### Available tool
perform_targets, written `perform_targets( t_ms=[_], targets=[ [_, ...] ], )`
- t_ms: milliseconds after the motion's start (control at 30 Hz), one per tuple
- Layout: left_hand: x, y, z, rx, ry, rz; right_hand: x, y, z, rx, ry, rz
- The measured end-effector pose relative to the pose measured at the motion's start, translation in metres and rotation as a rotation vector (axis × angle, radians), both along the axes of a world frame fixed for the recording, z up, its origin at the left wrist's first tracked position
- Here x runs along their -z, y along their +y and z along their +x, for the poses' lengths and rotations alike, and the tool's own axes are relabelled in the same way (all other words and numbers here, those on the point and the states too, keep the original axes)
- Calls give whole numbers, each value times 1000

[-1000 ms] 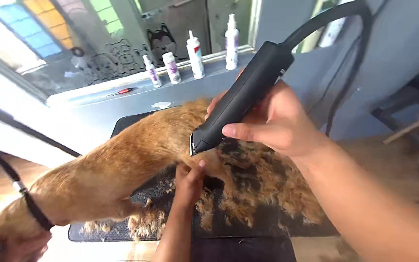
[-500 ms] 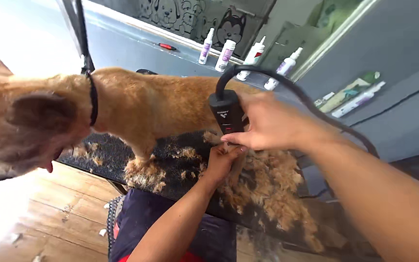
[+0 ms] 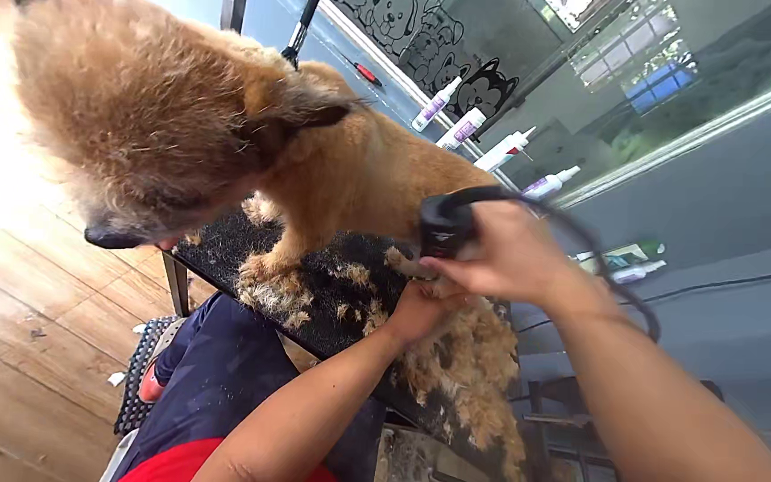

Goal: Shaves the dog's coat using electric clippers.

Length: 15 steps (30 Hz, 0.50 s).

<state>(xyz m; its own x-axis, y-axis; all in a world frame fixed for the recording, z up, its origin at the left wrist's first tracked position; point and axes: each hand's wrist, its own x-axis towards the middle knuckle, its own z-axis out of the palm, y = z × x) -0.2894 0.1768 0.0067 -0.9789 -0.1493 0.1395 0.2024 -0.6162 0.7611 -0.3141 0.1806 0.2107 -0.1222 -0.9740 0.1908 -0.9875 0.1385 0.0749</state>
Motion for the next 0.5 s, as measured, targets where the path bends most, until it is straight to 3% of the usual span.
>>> perform_targets(
  t_ms=[67,133,267,500],
  targets=[
    [1,0,-3,27,-8,20,-14,2,5,-77,-130,-136],
    [1,-1,-3,67,-19,42,-25,0,8,-159,-75,-246],
    [1,1,0,57,-12,52,-23,-7,18,-36,232,-52],
    [5,2,-2,36,15,50,-2,-13,21,303,212,164]
  ],
)
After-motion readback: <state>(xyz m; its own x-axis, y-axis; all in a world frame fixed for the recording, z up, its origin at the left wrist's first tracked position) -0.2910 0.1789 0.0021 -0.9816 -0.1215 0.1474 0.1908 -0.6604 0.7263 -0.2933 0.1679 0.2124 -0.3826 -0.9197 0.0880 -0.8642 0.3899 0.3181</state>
